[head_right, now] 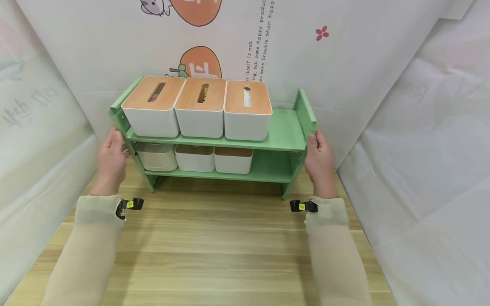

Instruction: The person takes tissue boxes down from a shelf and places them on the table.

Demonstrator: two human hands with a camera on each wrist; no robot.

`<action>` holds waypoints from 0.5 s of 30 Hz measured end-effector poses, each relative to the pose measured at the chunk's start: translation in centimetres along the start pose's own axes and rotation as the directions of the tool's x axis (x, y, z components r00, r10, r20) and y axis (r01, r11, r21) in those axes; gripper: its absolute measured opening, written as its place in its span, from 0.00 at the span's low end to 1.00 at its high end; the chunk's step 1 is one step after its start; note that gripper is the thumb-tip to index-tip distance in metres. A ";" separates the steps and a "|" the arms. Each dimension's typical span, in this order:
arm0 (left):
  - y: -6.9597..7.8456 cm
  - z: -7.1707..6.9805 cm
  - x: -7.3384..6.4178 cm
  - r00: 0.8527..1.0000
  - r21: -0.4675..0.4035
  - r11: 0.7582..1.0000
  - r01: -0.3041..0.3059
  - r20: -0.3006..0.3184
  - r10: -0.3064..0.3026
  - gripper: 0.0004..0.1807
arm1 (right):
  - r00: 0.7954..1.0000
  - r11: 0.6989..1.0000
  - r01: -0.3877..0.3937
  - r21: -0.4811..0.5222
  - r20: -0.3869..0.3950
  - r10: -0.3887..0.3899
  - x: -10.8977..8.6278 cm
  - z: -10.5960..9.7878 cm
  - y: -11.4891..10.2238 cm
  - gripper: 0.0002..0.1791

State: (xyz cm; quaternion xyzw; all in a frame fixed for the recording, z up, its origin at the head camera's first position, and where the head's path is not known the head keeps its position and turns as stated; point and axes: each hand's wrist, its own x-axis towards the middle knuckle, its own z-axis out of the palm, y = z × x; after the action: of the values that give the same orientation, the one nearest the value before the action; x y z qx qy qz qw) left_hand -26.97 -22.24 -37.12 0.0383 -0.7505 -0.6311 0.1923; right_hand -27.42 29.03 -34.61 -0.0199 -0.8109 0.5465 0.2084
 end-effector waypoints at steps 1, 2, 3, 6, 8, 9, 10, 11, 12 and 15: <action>0.0 0.2 -0.1 1.000 -0.008 1.000 -0.003 0.007 0.004 0.31 | 1.000 1.000 -0.008 -0.010 -0.005 0.008 0.0 -0.2 0.0 0.28; 0.1 0.3 -0.1 1.000 -0.013 1.000 -0.006 0.012 0.007 0.31 | 1.000 1.000 -0.019 -0.022 -0.007 0.019 -0.1 -0.4 0.1 0.28; 0.1 0.5 -0.1 1.000 -0.019 1.000 -0.010 0.020 0.011 0.30 | 1.000 0.999 -0.029 -0.031 -0.009 0.028 -0.1 -0.5 0.1 0.29; 0.1 1.0 -0.3 0.999 -0.022 1.000 -0.018 0.030 0.019 0.30 | 0.999 0.997 -0.051 -0.060 -0.021 0.050 -0.1 -1.1 0.2 0.30; 0.1 1.3 -0.4 0.999 -0.016 1.000 -0.024 0.039 0.025 0.30 | 0.998 0.995 -0.066 -0.072 -0.028 0.064 0.0 -1.5 0.3 0.30; 0.0 1.4 -0.5 0.999 -0.010 1.000 -0.029 0.044 0.029 0.30 | 0.997 0.995 -0.069 -0.073 -0.033 0.067 0.1 -1.7 0.4 0.29; 0.0 1.6 -0.5 0.998 -0.005 0.999 -0.032 0.048 0.032 0.30 | 0.997 0.995 -0.074 -0.071 -0.037 0.071 0.1 -1.9 0.5 0.29; 0.0 1.7 -0.6 0.998 0.004 0.999 -0.037 0.053 0.037 0.30 | 0.997 0.995 -0.075 -0.068 -0.040 0.073 0.1 -2.1 0.6 0.29; 0.0 1.9 -0.7 0.997 0.013 0.999 -0.042 0.058 0.041 0.29 | 0.997 0.995 -0.073 -0.069 -0.045 0.070 0.2 -2.3 0.7 0.29; 0.0 2.4 -0.8 0.996 0.014 0.998 -0.058 0.072 0.056 0.29 | 0.996 0.995 -0.075 -0.066 -0.052 0.071 0.3 -2.8 0.9 0.29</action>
State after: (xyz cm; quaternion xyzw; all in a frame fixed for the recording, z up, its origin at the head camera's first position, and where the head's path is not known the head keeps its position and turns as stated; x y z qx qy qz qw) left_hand -27.06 -19.80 -37.65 -0.0043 -0.7628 -0.6203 0.1828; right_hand -26.83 31.96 -34.44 -0.0701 -0.8224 0.5251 0.2073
